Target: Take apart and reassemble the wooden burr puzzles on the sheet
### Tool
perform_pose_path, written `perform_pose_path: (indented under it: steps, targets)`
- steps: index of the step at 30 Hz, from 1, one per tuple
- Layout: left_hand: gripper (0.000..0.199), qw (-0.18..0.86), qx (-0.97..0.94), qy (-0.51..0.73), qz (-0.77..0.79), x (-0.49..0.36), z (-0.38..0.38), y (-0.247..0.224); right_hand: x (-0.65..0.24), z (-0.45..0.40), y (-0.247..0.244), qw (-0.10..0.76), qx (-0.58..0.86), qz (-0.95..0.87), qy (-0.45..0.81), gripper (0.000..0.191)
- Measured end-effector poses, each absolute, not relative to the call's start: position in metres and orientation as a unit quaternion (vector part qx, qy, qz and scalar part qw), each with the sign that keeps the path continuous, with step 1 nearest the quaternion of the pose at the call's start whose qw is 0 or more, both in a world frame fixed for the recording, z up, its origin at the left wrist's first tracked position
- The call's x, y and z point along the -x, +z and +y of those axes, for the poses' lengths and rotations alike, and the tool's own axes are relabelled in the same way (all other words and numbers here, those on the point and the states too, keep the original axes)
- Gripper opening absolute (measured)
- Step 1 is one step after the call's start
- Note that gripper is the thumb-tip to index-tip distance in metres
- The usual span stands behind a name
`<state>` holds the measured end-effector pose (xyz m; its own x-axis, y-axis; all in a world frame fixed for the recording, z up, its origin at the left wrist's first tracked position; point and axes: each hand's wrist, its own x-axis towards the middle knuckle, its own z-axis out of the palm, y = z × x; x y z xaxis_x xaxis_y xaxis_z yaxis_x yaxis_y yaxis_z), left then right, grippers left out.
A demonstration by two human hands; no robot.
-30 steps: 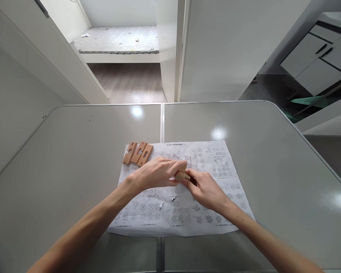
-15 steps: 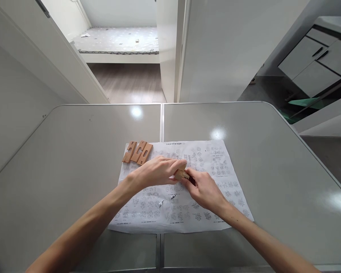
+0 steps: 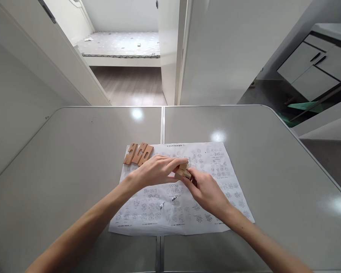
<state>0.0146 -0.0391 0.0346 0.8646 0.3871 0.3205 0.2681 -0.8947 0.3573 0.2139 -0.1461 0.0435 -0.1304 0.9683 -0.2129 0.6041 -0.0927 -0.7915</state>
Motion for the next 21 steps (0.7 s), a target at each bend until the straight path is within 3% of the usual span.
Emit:
perform_pose_path:
  steps: [8, 12, 21]
  targets:
    - [0.065, 0.337, -0.852, 0.341, 0.210, -0.006, -0.034, 0.064, -0.246, -0.138, 0.081, 0.272, 0.547, -0.597, 0.520, 0.039]
    - [0.067, 0.375, -0.843, 0.354, 0.156, -0.010, -0.036, 0.070, -0.248, -0.140, 0.088, 0.309, 0.534, -0.573, 0.539, 0.045]
    - [0.068, 0.390, -0.822, 0.399, 0.110, -0.014, -0.040, 0.079, -0.235, -0.147, 0.099, 0.368, 0.496, -0.588, 0.523, 0.032]
